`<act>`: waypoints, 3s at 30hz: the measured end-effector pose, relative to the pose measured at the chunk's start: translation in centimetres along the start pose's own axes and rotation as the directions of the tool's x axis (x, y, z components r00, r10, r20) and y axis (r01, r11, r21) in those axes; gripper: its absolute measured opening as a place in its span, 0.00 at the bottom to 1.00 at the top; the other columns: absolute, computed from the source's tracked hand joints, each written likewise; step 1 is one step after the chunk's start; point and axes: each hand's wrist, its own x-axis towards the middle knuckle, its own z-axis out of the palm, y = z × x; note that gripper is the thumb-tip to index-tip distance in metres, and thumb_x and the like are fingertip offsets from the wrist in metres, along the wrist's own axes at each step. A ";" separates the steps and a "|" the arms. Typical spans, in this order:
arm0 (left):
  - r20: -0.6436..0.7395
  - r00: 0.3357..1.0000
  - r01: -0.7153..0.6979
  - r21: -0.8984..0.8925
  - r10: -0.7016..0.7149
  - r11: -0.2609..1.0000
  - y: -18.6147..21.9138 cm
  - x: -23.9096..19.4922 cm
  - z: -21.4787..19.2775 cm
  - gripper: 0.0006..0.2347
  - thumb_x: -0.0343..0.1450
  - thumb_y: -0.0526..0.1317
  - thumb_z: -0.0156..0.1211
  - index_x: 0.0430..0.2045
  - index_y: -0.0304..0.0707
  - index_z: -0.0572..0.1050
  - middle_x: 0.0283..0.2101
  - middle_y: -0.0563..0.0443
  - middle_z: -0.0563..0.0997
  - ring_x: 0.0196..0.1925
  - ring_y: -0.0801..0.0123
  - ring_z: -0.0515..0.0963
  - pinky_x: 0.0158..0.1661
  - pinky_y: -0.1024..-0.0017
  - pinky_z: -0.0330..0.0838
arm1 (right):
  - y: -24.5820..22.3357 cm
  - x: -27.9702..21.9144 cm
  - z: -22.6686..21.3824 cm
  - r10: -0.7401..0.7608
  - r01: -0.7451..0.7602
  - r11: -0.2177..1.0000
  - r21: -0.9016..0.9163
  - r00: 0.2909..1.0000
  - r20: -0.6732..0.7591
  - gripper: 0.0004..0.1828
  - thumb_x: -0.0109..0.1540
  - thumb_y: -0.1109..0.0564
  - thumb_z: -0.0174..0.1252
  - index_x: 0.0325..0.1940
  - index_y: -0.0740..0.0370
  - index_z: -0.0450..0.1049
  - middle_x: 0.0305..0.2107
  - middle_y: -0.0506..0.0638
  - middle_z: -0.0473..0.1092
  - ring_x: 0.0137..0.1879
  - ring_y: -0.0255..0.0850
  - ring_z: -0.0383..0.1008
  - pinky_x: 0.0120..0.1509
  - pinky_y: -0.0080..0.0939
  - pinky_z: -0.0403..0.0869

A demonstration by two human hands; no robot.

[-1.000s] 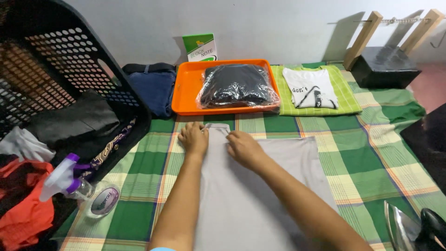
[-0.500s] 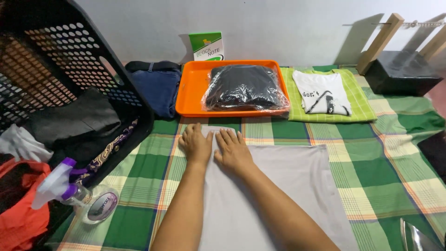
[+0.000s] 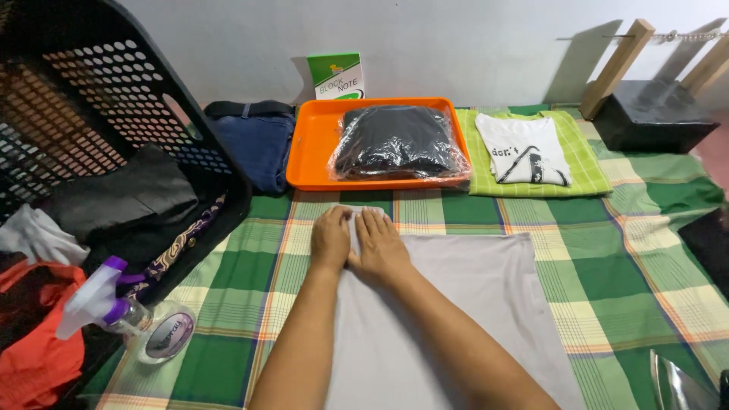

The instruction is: A person irons a t-shirt on a flat surface and then folds it into a compact rectangle.

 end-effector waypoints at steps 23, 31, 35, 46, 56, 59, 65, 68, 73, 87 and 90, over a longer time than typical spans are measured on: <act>0.426 0.876 0.066 0.358 -0.226 0.931 12.8 -8.7 -9.0 0.35 0.76 0.63 0.43 0.71 0.34 0.59 0.76 0.34 0.56 0.79 0.46 0.51 0.72 0.42 0.41 | 14.1 -17.1 -10.7 0.495 -0.483 0.868 -0.111 0.859 0.134 0.45 0.68 0.30 0.36 0.78 0.65 0.53 0.75 0.63 0.52 0.81 0.55 0.49 0.83 0.58 0.43; 0.408 0.862 0.146 0.365 -0.299 0.920 13.7 -11.6 -13.0 0.35 0.77 0.62 0.40 0.71 0.31 0.57 0.76 0.32 0.54 0.80 0.47 0.50 0.73 0.47 0.39 | 16.1 -16.1 -9.8 0.475 -0.463 0.878 -0.121 0.873 0.109 0.48 0.69 0.26 0.32 0.79 0.65 0.54 0.75 0.62 0.52 0.82 0.55 0.48 0.82 0.63 0.45; 0.386 0.852 0.193 0.400 -0.355 0.896 13.1 -11.9 -13.6 0.35 0.77 0.64 0.36 0.72 0.33 0.57 0.77 0.35 0.53 0.80 0.50 0.49 0.73 0.47 0.38 | 15.9 -16.3 -10.1 0.449 -0.437 0.892 -0.112 0.884 0.127 0.45 0.70 0.27 0.31 0.79 0.63 0.54 0.76 0.59 0.51 0.82 0.52 0.48 0.83 0.61 0.45; 0.506 0.812 0.095 0.377 -0.291 0.921 13.3 -20.3 -19.9 0.35 0.77 0.62 0.38 0.72 0.33 0.55 0.77 0.36 0.53 0.80 0.50 0.48 0.74 0.47 0.35 | 8.7 -28.4 -13.6 0.409 -0.396 0.910 -0.124 0.905 0.114 0.43 0.70 0.30 0.37 0.76 0.65 0.57 0.73 0.63 0.56 0.80 0.55 0.53 0.81 0.62 0.50; 0.263 0.903 0.186 0.472 -0.338 0.862 12.7 -28.9 -22.7 0.36 0.73 0.63 0.48 0.66 0.27 0.62 0.72 0.30 0.62 0.76 0.46 0.57 0.71 0.49 0.47 | 8.7 -33.6 -13.4 0.436 -0.435 0.889 -0.140 0.899 -0.026 0.40 0.71 0.31 0.40 0.75 0.64 0.62 0.70 0.62 0.61 0.76 0.56 0.59 0.78 0.65 0.53; 0.172 0.922 0.218 0.509 -0.347 0.832 12.5 -32.3 -23.1 0.30 0.70 0.61 0.56 0.57 0.34 0.69 0.66 0.37 0.69 0.72 0.50 0.65 0.67 0.49 0.57 | 7.7 -38.2 -13.5 0.467 -0.470 0.858 -0.207 0.882 -0.065 0.37 0.67 0.31 0.47 0.69 0.59 0.68 0.62 0.58 0.68 0.68 0.55 0.69 0.69 0.62 0.66; 0.328 0.943 -0.129 0.219 0.051 0.967 13.2 -34.4 -24.9 0.25 0.63 0.57 0.70 0.48 0.43 0.73 0.56 0.47 0.75 0.59 0.54 0.73 0.57 0.54 0.64 | 4.9 -43.6 -16.5 0.072 -0.092 0.990 -0.105 0.981 -0.180 0.19 0.60 0.45 0.63 0.53 0.49 0.76 0.52 0.46 0.74 0.57 0.47 0.74 0.61 0.50 0.71; 0.433 0.879 -0.266 0.093 0.201 0.959 12.6 -34.8 -23.4 0.17 0.67 0.55 0.66 0.44 0.51 0.75 0.49 0.57 0.77 0.55 0.62 0.75 0.54 0.60 0.65 | 5.3 -44.5 -16.2 0.099 -0.106 0.993 -0.055 0.988 -0.117 0.15 0.62 0.47 0.61 0.52 0.46 0.78 0.50 0.41 0.75 0.57 0.45 0.74 0.60 0.48 0.72; 0.310 0.913 -0.344 0.235 0.265 0.909 11.8 -34.6 -20.6 0.06 0.73 0.52 0.57 0.39 0.61 0.76 0.42 0.65 0.79 0.51 0.69 0.79 0.50 0.65 0.70 | 5.3 -43.4 -16.2 0.197 -0.229 0.942 -0.246 0.969 -0.148 0.09 0.66 0.45 0.57 0.49 0.37 0.79 0.46 0.35 0.77 0.50 0.40 0.76 0.54 0.41 0.73; 0.472 0.781 -0.486 0.052 0.408 0.872 13.8 -28.5 -25.2 0.16 0.64 0.43 0.71 0.43 0.51 0.73 0.32 0.56 0.82 0.36 0.59 0.86 0.34 0.63 0.81 | 7.3 -41.5 -18.4 0.129 -0.158 0.974 -0.163 0.976 -0.173 0.13 0.61 0.53 0.62 0.51 0.45 0.75 0.42 0.48 0.77 0.46 0.51 0.81 0.46 0.49 0.80; 0.519 0.743 -0.556 0.127 0.422 0.821 12.8 -30.6 -25.3 0.12 0.65 0.44 0.66 0.40 0.55 0.72 0.31 0.60 0.78 0.36 0.63 0.84 0.33 0.66 0.80 | 7.1 -43.3 -18.8 0.148 -0.171 0.961 -0.218 0.982 -0.115 0.10 0.66 0.53 0.58 0.51 0.43 0.76 0.39 0.45 0.78 0.43 0.44 0.82 0.43 0.39 0.79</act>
